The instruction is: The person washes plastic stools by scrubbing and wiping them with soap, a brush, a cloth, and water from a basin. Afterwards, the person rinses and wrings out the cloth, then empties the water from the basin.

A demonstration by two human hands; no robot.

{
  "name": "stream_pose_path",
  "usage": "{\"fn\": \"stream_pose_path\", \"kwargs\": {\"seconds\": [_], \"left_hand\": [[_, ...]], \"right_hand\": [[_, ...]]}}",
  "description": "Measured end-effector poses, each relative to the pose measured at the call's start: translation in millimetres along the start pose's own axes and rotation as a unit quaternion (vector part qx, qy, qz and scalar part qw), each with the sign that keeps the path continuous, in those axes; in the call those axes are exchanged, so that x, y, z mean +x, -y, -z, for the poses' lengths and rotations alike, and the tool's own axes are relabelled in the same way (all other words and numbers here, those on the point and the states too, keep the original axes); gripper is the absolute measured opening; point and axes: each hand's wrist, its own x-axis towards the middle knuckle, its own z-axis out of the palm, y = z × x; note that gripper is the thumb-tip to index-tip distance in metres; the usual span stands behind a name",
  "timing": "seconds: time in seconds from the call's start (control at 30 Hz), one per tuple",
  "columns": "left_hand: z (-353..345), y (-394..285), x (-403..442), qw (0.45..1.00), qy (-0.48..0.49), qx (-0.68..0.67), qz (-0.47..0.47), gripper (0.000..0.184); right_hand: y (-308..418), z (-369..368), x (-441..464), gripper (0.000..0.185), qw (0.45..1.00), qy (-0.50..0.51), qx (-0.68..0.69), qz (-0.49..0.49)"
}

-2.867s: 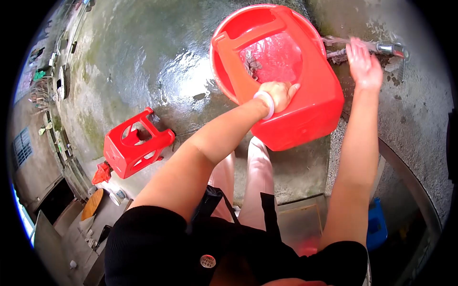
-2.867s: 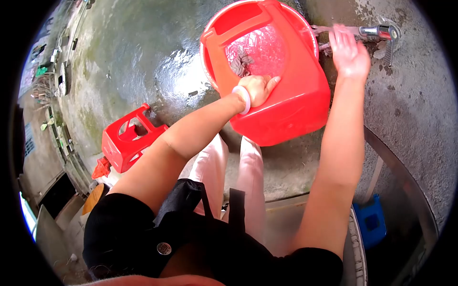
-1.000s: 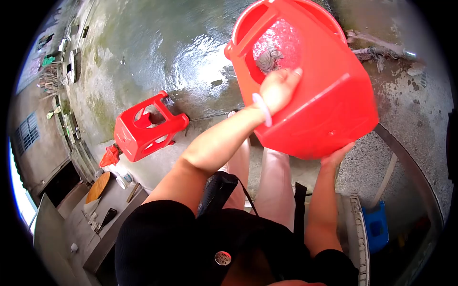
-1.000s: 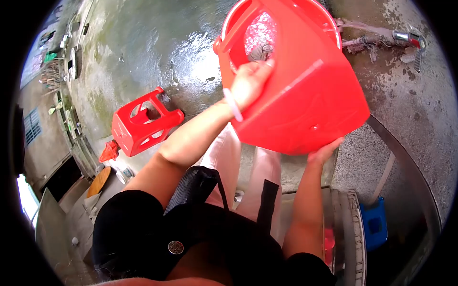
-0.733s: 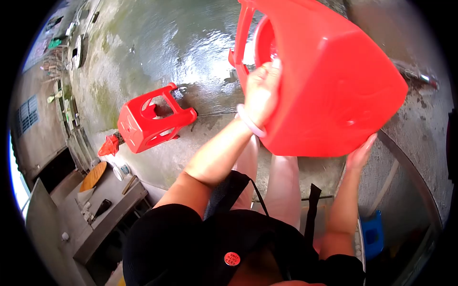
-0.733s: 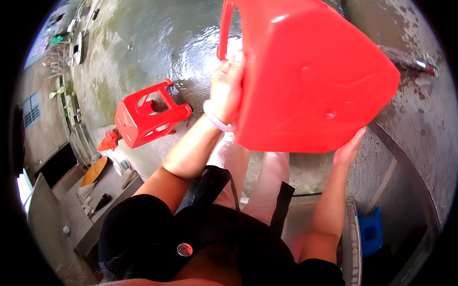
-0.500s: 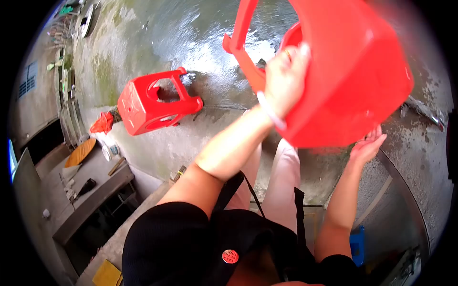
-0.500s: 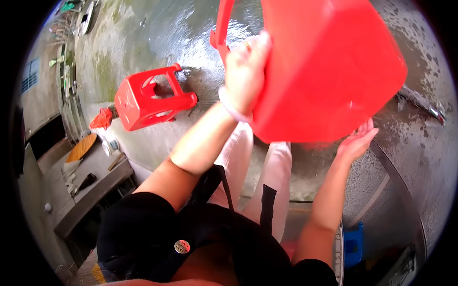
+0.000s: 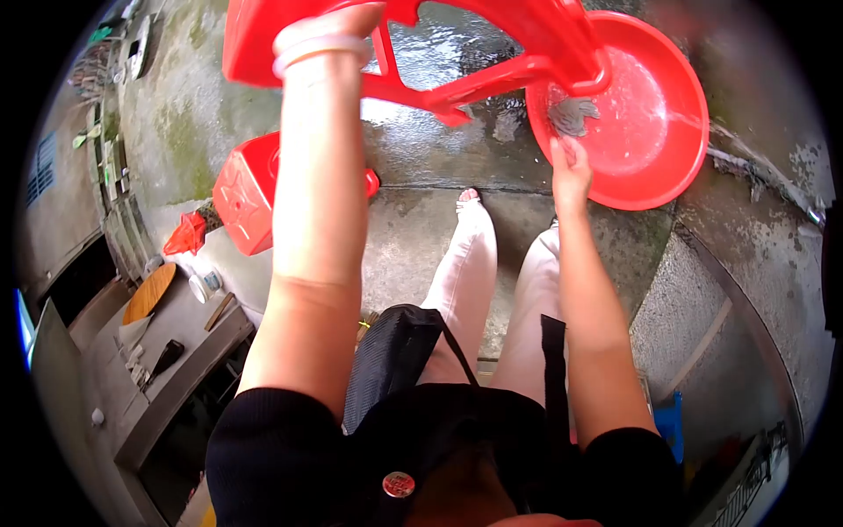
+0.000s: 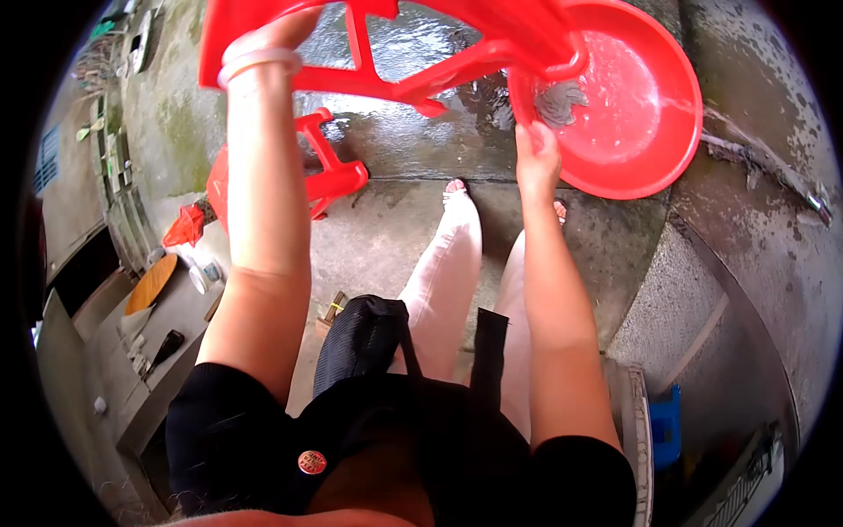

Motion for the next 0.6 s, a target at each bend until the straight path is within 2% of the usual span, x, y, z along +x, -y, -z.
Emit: {"fn": "stream_pose_path", "kwargs": {"seconds": [0.03, 0.07, 0.17, 0.2, 0.27, 0.3, 0.33, 0.37, 0.4, 0.43, 0.47, 0.5, 0.6], "left_hand": [[-14.9, 23.3, 21.3, 1.0, 0.007, -0.002, 0.0, 0.044], [-11.3, 53.7, 30.5, 0.997, 0.062, -0.031, 0.035, 0.044], [-12.4, 137.2, 118.0, 0.961, 0.208, -0.125, 0.135, 0.044], [-22.7, 156.8, 143.1, 0.94, 0.254, -0.161, 0.163, 0.045], [-71.8, 239.1, 142.4, 0.956, 0.116, -0.268, -0.004, 0.056], [-71.6, 241.8, 129.1, 0.934, 0.136, -0.322, 0.071, 0.056], [-67.8, 242.0, 101.4, 0.904, 0.156, -0.37, 0.147, 0.056], [-55.4, 166.7, 57.4, 0.709, 0.083, -0.62, 0.326, 0.063], [-55.2, 177.2, 52.0, 0.833, 0.125, -0.414, 0.346, 0.061], [-50.2, 156.4, 41.5, 0.626, 0.043, -0.653, 0.424, 0.054], [-43.7, 126.3, 30.4, 0.352, -0.047, -0.82, 0.449, 0.051], [-38.2, 120.8, 21.9, 0.231, -0.072, -0.862, 0.446, 0.052], [-37.1, 114.6, 11.6, 0.219, -0.082, -0.884, 0.405, 0.051]], "right_hand": [[11.1, -2.3, 4.6, 0.04, 1.0, -0.006, -0.003, -0.008], [26.7, -3.3, 6.5, 0.042, 1.0, -0.012, -0.007, -0.016], [51.3, -14.2, 3.6, 0.05, 0.985, -0.067, -0.042, 0.154], [69.5, -14.7, 1.9, 0.062, 0.975, -0.032, -0.075, 0.204], [96.7, -30.1, -1.2, 0.067, 0.974, 0.002, -0.054, 0.221], [90.2, -37.0, 1.5, 0.071, 0.962, 0.024, -0.114, 0.249], [97.7, -39.5, -0.1, 0.071, 0.928, 0.048, -0.271, 0.251], [89.8, -46.0, -2.8, 0.072, 0.928, 0.041, -0.29, 0.229], [80.3, -50.5, -5.1, 0.072, 0.927, 0.034, -0.31, 0.209], [74.6, -51.1, -8.5, 0.072, 0.923, 0.041, -0.325, 0.202], [69.9, -53.6, -10.5, 0.072, 0.92, 0.048, -0.336, 0.195], [67.0, -57.1, -13.0, 0.072, 0.917, 0.054, -0.347, 0.187], [69.2, -68.3, -18.4, 0.076, 0.926, 0.087, -0.335, 0.148]]}}
